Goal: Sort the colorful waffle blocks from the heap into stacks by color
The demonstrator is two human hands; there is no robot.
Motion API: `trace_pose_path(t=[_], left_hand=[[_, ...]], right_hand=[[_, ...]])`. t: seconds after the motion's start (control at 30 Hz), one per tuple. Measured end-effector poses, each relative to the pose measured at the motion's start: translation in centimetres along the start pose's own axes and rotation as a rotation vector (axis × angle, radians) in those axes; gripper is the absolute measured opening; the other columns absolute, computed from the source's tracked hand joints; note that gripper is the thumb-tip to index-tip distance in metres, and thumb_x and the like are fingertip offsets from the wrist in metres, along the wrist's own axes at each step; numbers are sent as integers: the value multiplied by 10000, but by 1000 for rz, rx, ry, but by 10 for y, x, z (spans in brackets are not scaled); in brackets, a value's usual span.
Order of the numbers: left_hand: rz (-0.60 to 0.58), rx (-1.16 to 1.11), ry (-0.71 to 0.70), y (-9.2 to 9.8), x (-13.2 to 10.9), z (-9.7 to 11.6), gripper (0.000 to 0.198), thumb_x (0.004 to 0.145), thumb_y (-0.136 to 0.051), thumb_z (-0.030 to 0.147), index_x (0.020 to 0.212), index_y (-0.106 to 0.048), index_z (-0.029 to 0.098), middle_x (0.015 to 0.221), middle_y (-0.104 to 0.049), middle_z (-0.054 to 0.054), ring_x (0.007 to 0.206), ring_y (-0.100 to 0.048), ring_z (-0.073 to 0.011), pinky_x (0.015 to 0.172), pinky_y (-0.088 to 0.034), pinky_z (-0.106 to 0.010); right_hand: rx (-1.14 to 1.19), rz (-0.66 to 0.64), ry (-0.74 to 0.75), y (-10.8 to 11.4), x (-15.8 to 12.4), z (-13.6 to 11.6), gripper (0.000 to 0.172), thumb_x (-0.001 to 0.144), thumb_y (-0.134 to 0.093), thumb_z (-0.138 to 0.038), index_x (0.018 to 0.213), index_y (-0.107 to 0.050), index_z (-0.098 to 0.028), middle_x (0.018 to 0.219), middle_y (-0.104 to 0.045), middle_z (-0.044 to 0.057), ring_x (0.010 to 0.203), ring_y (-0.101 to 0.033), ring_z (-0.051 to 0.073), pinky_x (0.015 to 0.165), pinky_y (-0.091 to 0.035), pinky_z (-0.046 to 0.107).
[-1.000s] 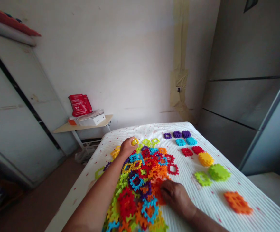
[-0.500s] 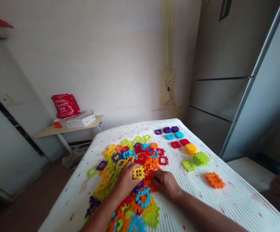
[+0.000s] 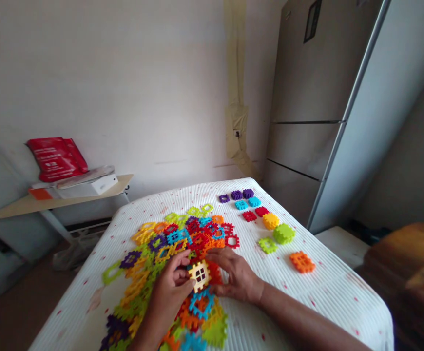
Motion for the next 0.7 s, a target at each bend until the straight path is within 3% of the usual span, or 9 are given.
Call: trace_pose_path(t=[0.3,0.43,0.53,0.6,0.7], left_hand=[[-31,-106,60,-17,-7,-13,722,494,-668,239,1189,-474,224,1026,-597,-60,621,-592,-131,549,-517,-272],[-80,-92,65,-21,-11,-7,730,539,-702,303,1222,-462,211,1004,-636,-64,692,-627,-161,615,-538,-285],[16,-25,-19,0,-10,7,636,570,-710,387,1152,-532,202,1005,-654,-67,821,-647,-197,700,-548,-296],[165,50,-89,30,-9,12,581,567,-709,441,1083,-584,207,942,-676,-54,875,-646,-215,749,-544,-307],[450,114,-183,83,-13,10,530,566,-696,492,1024,-624,235,927,-694,-22,878,-650,-230,830,-526,-360]], right_hand=[[-326,-192,-18,-12,8,-25,601,721,-655,-365,1262,-456,-193,1186,-565,93,968,-480,251,818,-419,362],[-377,-229,-3,-6,10,-33,554,765,-610,-329,1272,-440,-183,1189,-550,103,972,-476,243,821,-419,363],[-409,-208,-34,22,18,-19,524,762,-599,-243,1262,-461,-171,1248,-492,121,1046,-466,235,878,-402,352],[-464,-185,-126,52,26,8,514,750,-591,-170,1251,-478,-156,1226,-497,130,1067,-470,220,882,-398,330],[-656,-322,-284,88,32,61,467,702,-646,-174,1161,-560,-168,1103,-581,105,1040,-499,233,865,-397,342]])
Point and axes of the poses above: each hand's wrist, its own x-axis towards the middle knuckle, its own y-axis out of the back of the hand, z = x × y, the point moved 7 cm from there along x, towards the middle knuckle
